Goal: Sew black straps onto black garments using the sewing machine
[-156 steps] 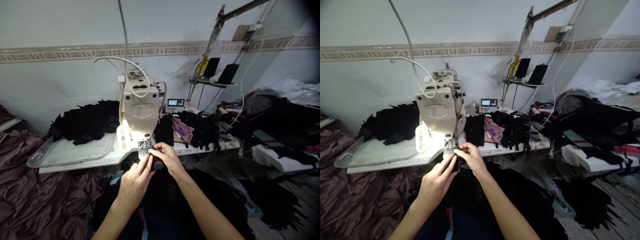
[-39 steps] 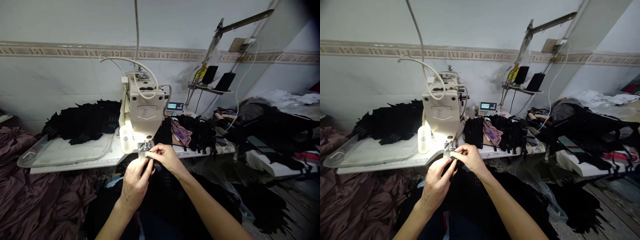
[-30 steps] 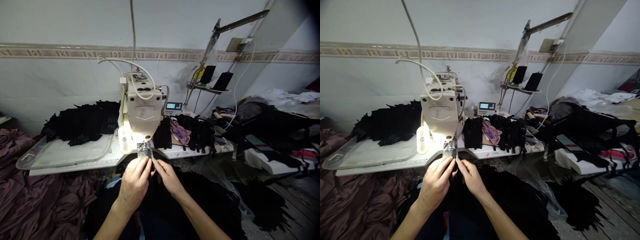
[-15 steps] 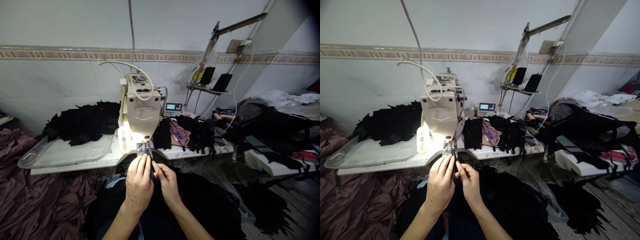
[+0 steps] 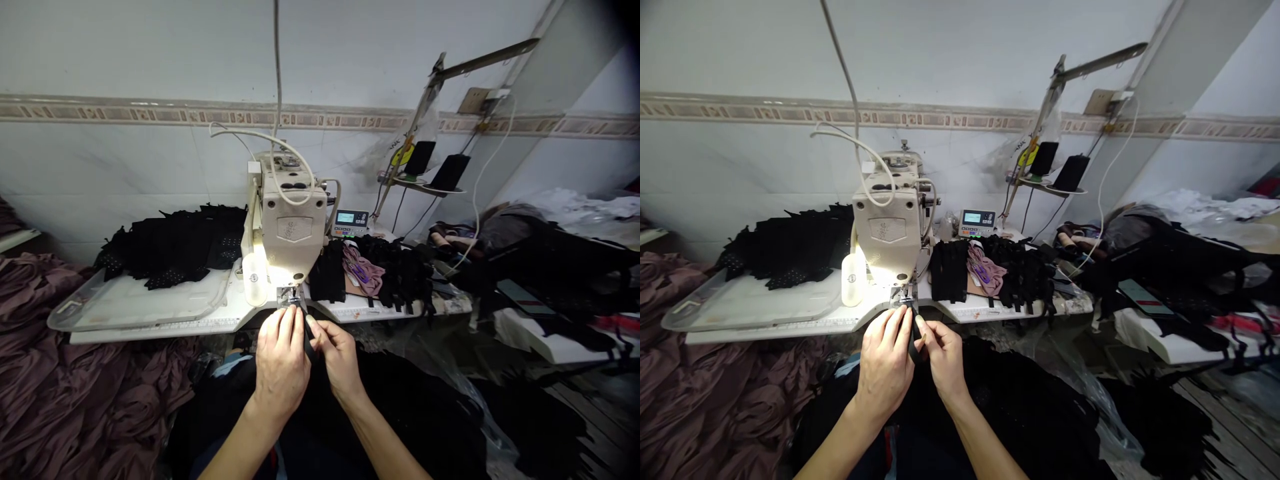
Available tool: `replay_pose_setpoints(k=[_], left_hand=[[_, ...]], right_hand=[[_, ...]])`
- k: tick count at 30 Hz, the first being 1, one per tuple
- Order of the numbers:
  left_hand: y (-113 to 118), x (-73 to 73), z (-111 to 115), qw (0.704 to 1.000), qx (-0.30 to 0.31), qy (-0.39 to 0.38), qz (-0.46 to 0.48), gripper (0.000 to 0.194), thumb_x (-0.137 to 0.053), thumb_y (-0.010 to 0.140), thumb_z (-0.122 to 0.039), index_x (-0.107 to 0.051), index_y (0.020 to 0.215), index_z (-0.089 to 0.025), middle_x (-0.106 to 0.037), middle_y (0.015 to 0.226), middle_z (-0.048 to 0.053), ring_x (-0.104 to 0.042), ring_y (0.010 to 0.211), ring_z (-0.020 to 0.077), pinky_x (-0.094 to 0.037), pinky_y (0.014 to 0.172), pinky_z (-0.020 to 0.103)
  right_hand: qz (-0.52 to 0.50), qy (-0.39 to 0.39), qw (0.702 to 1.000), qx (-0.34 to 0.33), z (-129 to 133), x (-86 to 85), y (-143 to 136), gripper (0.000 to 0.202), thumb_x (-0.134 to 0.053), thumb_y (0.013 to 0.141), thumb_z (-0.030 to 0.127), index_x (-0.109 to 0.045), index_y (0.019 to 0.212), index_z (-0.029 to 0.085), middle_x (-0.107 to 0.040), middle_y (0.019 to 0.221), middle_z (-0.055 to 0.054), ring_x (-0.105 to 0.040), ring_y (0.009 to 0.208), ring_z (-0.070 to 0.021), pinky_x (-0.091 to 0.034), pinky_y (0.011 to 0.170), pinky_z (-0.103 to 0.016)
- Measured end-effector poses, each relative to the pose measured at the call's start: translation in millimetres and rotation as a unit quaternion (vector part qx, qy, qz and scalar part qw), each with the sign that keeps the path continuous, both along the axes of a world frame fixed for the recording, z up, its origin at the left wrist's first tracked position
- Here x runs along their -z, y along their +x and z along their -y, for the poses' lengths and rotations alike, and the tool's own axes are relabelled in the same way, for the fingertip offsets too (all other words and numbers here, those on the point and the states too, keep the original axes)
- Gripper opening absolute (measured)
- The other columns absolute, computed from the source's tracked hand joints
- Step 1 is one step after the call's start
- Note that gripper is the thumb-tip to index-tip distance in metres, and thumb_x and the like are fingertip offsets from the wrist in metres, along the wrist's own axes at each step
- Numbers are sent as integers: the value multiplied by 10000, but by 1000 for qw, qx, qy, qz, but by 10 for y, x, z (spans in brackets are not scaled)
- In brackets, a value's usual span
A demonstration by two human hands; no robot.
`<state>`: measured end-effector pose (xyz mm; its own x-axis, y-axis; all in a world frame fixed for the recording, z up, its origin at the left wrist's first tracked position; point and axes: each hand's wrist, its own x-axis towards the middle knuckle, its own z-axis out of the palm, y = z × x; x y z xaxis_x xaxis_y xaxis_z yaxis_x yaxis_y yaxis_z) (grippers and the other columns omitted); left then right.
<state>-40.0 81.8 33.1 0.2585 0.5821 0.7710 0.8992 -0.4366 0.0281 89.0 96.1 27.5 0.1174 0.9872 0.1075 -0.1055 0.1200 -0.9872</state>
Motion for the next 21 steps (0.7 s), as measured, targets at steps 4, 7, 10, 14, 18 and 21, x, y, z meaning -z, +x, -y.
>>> replay_pose_setpoints(k=[4, 7, 10, 14, 18, 21], left_hand=[[-5, -3, 4, 1000, -13, 2, -5, 472, -531, 983, -101, -615, 1444, -45, -711, 1400, 204, -629, 1307, 369, -481, 1109, 515], [-6, -3, 4, 1000, -11, 1, -8, 463, -542, 990, -118, -615, 1440, -36, -707, 1403, 211, -626, 1305, 375, -473, 1108, 520], [-14, 0, 4, 1000, -9, -6, -2, 479, -547, 985, -120, -609, 1457, -63, -703, 1417, 199, -625, 1307, 374, -472, 1106, 525], [-65, 13, 34, 1000, 18, -5, 13, 489, -557, 982, -103, -606, 1468, -85, -705, 1413, 192, -617, 1320, 359, -493, 1097, 523], [-180, 20, 64, 998, 58, 3, 16, 485, -531, 989, -30, -625, 1456, -121, -728, 1389, 158, -631, 1305, 316, -528, 1079, 497], [-259, -7, 27, 996, 90, 5, 6, 508, -482, 988, 18, -634, 1447, -137, -735, 1390, 131, -643, 1298, 292, -550, 1082, 472]], right_hand=[[-9, -6, 1000, -10, -4, 10, 9, 451, -754, 877, 643, -776, 801, 200, -612, 583, -5, -521, 534, -165, -439, 522, -284], [-11, -6, 1000, -11, -6, 38, 11, 444, -757, 889, 630, -773, 798, 196, -613, 587, -3, -507, 524, -157, -423, 514, -282], [-23, -9, 1000, -14, 1, 79, 4, 455, -756, 900, 629, -760, 786, 188, -620, 596, -4, -503, 518, -147, -416, 505, -274], [-23, -15, 999, -18, 62, 129, 6, 477, -740, 918, 638, -735, 792, 178, -634, 607, -7, -501, 493, -131, -410, 469, -249], [26, 23, 999, -8, 179, 104, 64, 448, -692, 983, 591, -745, 1144, 175, -698, 706, -8, -477, 443, -100, -352, 408, -213], [93, 74, 992, -46, 205, 5, 120, 490, -613, 1054, 531, -659, 1413, 200, -715, 732, 2, -479, 438, -96, -354, 419, -210]])
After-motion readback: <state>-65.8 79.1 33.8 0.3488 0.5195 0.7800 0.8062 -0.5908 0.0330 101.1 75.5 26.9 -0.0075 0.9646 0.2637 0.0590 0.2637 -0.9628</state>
